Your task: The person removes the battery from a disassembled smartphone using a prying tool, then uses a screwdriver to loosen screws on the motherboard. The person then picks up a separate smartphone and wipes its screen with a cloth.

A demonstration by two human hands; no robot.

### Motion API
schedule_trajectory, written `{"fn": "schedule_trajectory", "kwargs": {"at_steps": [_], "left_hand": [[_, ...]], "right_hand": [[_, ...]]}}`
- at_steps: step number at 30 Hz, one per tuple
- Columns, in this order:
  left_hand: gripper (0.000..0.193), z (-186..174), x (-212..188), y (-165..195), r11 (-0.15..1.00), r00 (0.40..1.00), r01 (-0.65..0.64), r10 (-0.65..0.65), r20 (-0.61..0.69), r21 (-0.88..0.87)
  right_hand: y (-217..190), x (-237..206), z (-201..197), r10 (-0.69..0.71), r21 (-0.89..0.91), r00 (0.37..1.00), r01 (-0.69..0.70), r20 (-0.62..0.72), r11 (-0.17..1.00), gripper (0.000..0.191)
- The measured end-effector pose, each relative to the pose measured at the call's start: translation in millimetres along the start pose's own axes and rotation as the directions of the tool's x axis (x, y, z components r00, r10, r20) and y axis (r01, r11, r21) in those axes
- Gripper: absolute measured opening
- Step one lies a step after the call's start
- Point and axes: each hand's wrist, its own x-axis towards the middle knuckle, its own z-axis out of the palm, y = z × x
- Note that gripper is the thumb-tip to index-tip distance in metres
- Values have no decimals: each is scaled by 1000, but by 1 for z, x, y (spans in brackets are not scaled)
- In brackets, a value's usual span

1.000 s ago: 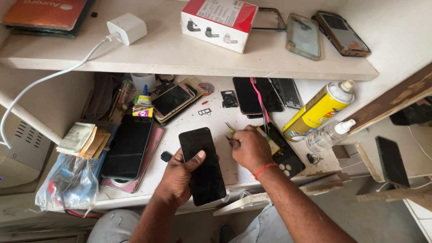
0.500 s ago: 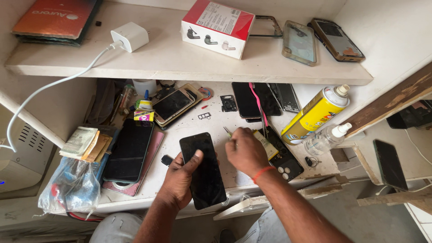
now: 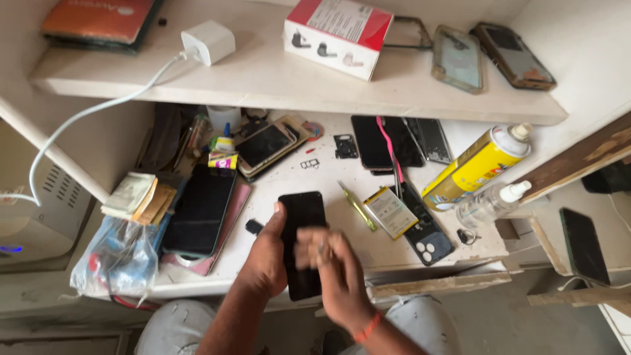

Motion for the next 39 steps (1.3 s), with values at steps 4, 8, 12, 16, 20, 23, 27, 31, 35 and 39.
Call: {"fn": "schedule_trajectory", "kwargs": {"at_steps": [4,8,12,16,20,23,27,31,35,39], "left_hand": [[63,3,-3,0,1000,999,29,-29,-27,-2],[69,9,-12,1,999,999,52,-52,-1,-13],[65,8,-12,4,998,997,-67,66,40,2],[39,7,-10,1,985,987,-149,144,68,87],[34,8,-15,2,980,987,-160,159,18,121],[32,8,-15,4,986,991,-133,133,6,105],[29,6,-15,5,992,994,-110,109,17,61],[30,6,-15,4,988,988,-146,143,60,57],[30,11,-14,2,981,985,-169,165,48,94],[29,13,-15,2,976,987,-162,159,30,149]], "right_hand": [[5,56,-11,-216,-15,974,215,-62,976,15],[-2,94,-46,-168,82,952,194,-257,977,9],[-5,79,-65,51,119,952,-15,-303,993,13],[-8,61,-62,81,42,959,-72,-273,996,15],[-14,56,-50,53,-22,968,-60,-244,998,14],[-19,52,-45,86,-8,966,-90,-245,996,19],[-22,50,-39,209,112,920,-182,-330,977,19],[-22,52,-30,151,61,918,-138,-367,989,18],[-21,51,-26,-13,-60,927,-11,-375,998,17],[-19,51,-26,-87,-137,928,39,-362,990,17]]}}
